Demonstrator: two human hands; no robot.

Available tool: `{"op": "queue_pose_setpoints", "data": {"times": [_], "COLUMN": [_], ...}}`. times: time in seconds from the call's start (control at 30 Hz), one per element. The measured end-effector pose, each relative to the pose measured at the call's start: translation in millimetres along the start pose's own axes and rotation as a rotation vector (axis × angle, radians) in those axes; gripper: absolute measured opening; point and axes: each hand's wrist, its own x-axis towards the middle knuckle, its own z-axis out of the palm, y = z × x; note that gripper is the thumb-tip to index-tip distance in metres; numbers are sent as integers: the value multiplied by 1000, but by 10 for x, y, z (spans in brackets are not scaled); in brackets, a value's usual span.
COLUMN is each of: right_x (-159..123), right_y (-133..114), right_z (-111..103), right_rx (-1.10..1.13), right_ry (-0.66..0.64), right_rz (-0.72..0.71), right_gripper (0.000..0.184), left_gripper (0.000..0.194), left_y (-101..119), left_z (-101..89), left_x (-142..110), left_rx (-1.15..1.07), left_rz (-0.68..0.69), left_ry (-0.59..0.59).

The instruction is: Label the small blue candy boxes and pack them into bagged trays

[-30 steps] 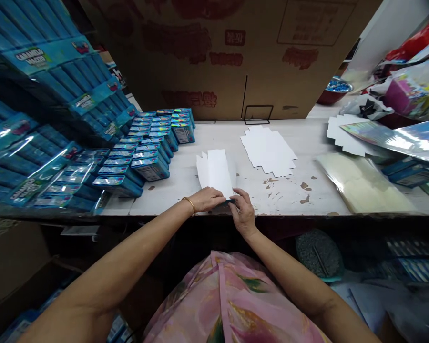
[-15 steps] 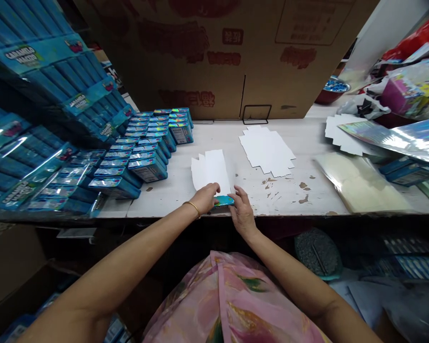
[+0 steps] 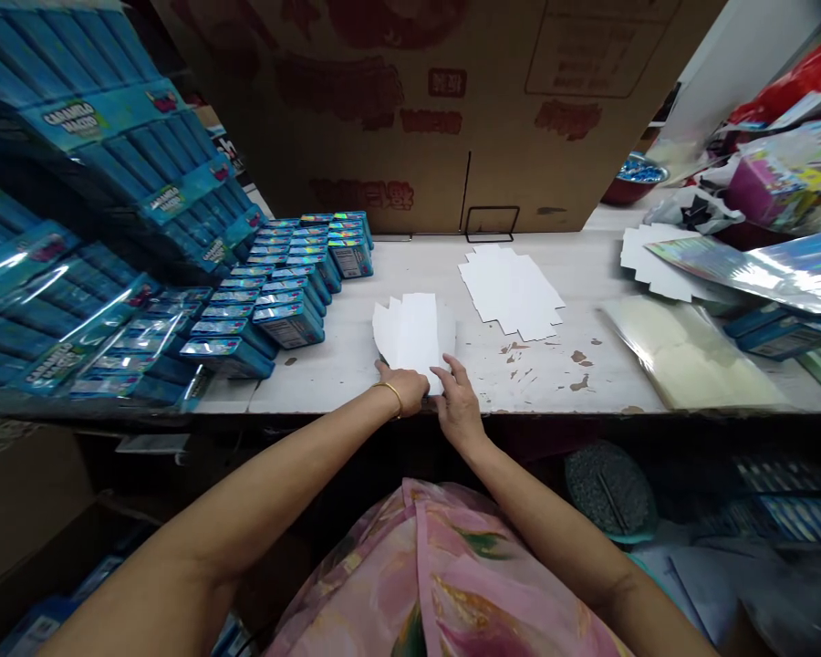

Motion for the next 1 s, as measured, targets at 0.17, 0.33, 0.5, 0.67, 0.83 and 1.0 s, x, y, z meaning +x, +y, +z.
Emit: {"op": "queue_pose_setpoints", "data": {"times": [0.17,0.33,0.5,0.67,0.83,1.0], "right_x": [-44,-42,74,129,-295,-139], "right_y": [6,0,-260,-464,-534,-606], "right_z": [-8,-295,-423,11,38,-274], "right_rx": [-22,-228,-404,-649,-624,-409], "right_ry": [-52,-136,-225,-537,-589,-552], "right_rz": [-14,-201,-391,-400,-534,-604], "right_gripper": [51,56,37,19,15,15], "left_gripper": [21,35,31,41,65,45], "left_y": [4,-150,-417,-761,-1028,-1005], "left_z": [0,116,125,-14,18,351], "left_x": [-25,-140,-307,-192,89,97], "left_rx": [-48,-211,-413,-466,-552,-694], "left_rz": [-42,13,110,-119,-387,-429], "left_ry": [-79,43,414,772,588,554]}}
